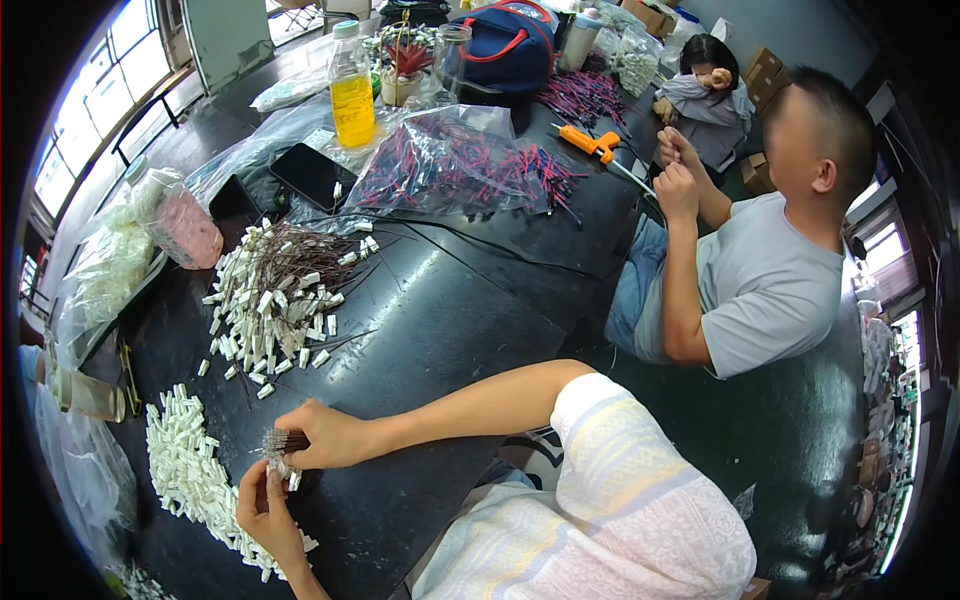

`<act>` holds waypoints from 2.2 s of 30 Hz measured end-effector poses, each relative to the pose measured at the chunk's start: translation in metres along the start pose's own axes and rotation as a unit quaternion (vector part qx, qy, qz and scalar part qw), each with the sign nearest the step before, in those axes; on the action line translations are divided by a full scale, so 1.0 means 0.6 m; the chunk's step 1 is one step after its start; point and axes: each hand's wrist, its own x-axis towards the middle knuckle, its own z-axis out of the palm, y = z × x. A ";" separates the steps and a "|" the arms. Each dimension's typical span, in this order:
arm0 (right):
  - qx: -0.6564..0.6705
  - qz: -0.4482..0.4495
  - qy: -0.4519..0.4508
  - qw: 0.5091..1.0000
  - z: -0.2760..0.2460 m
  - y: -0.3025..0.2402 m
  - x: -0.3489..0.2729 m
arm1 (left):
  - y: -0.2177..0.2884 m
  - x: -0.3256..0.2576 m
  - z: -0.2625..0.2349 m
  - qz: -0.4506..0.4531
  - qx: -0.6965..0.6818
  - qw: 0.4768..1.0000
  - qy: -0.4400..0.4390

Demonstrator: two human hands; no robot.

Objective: The person slides white plastic sleeves onto wire ends by hand.

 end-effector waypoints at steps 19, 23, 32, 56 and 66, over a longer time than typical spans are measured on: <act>0.007 0.001 0.015 1.000 -0.008 -0.002 0.005 | -0.003 0.003 0.005 0.016 0.029 0.999 0.014; 0.010 0.006 0.013 1.000 -0.010 -0.002 0.006 | -0.003 0.003 0.004 0.014 0.025 0.999 0.016; 0.003 0.005 0.027 1.000 -0.011 0.002 0.007 | -0.005 0.003 0.002 0.017 0.035 0.999 0.018; 0.003 -0.006 0.034 0.999 -0.011 -0.004 0.006 | -0.012 0.005 0.000 0.041 0.052 0.998 0.005; 0.016 -0.016 0.021 1.000 -0.011 -0.003 0.005 | -0.010 0.006 0.005 0.048 0.043 0.998 0.008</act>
